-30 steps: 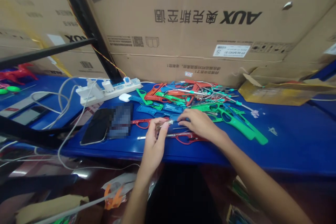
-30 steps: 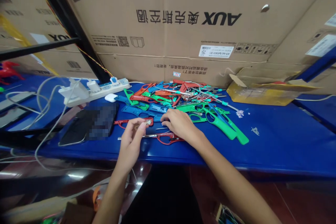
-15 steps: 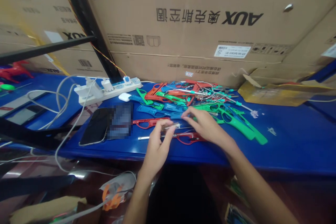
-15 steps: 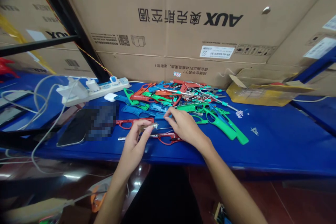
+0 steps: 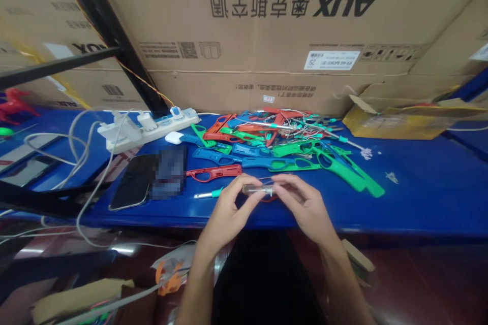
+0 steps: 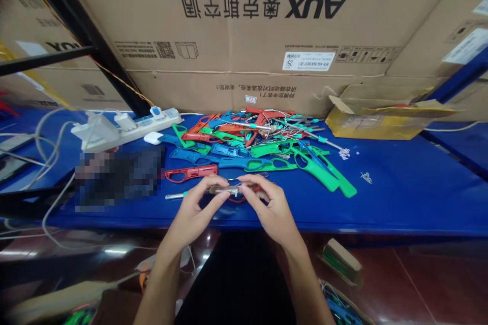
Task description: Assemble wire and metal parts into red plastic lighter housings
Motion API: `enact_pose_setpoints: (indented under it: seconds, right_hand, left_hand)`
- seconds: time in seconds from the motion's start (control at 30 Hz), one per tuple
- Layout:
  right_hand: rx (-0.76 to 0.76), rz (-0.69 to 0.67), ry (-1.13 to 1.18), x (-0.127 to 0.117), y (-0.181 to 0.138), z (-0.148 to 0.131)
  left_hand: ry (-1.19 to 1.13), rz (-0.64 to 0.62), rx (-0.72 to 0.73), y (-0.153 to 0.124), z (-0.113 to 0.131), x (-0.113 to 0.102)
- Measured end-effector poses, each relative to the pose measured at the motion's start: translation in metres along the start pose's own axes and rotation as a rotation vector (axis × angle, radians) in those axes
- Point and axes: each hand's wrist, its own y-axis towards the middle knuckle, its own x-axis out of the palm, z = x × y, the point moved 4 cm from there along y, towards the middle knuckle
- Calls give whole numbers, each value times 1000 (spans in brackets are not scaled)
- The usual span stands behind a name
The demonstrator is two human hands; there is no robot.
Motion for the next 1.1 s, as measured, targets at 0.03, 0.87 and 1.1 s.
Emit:
enact_pose_setpoints:
  seconds: [0.03, 0.87, 1.1]
  right_hand:
    - [24, -4, 27, 0, -1, 2]
    - [11, -71, 69, -3, -9, 6]
    - [10, -84, 68, -2, -10, 6]
  left_hand:
    - [-9, -15, 4, 0, 1, 0]
    - [6, -70, 34, -1, 1, 0]
    - [29, -84, 19, 1, 1, 2]
